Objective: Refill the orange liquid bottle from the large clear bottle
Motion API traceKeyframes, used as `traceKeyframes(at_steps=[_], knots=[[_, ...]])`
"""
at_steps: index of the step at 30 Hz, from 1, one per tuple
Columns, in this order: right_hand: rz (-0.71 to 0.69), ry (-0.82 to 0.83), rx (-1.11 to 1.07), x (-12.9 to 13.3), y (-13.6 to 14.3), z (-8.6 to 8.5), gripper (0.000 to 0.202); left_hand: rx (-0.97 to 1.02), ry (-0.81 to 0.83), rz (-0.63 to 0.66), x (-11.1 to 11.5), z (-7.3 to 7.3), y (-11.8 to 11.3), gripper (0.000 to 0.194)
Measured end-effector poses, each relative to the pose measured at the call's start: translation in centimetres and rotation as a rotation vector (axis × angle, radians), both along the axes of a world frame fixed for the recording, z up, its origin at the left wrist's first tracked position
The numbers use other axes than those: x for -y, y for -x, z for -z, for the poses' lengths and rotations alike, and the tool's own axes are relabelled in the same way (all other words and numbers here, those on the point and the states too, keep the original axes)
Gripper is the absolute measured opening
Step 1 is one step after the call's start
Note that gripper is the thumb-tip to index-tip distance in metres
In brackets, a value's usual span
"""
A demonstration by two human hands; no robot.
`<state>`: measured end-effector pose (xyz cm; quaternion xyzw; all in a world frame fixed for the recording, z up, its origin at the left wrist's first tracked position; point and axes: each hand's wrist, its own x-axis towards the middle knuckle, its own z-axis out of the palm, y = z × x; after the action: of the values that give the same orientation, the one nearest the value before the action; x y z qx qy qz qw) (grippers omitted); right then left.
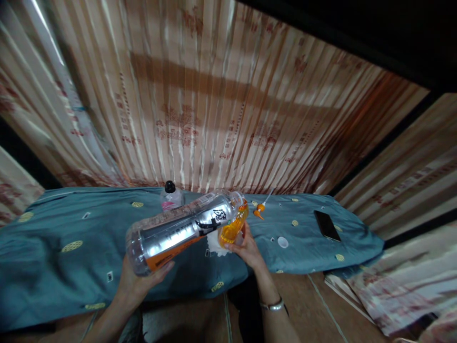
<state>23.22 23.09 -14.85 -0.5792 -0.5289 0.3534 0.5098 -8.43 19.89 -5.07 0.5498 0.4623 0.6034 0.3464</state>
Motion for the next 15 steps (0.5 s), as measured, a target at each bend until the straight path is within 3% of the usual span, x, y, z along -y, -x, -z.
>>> traceKeyframes(at_steps=[10,15], knots=[[0.024,0.071,-0.058,-0.3,1.1,-0.9,0.089,-0.038,-0.022,-0.036,0.4,-0.6,-0.1,0.066],[0.03,0.092,-0.071,0.0,1.8,-1.4,0.083,-0.088,-0.07,-0.053,0.0,-0.1,0.0,0.069]])
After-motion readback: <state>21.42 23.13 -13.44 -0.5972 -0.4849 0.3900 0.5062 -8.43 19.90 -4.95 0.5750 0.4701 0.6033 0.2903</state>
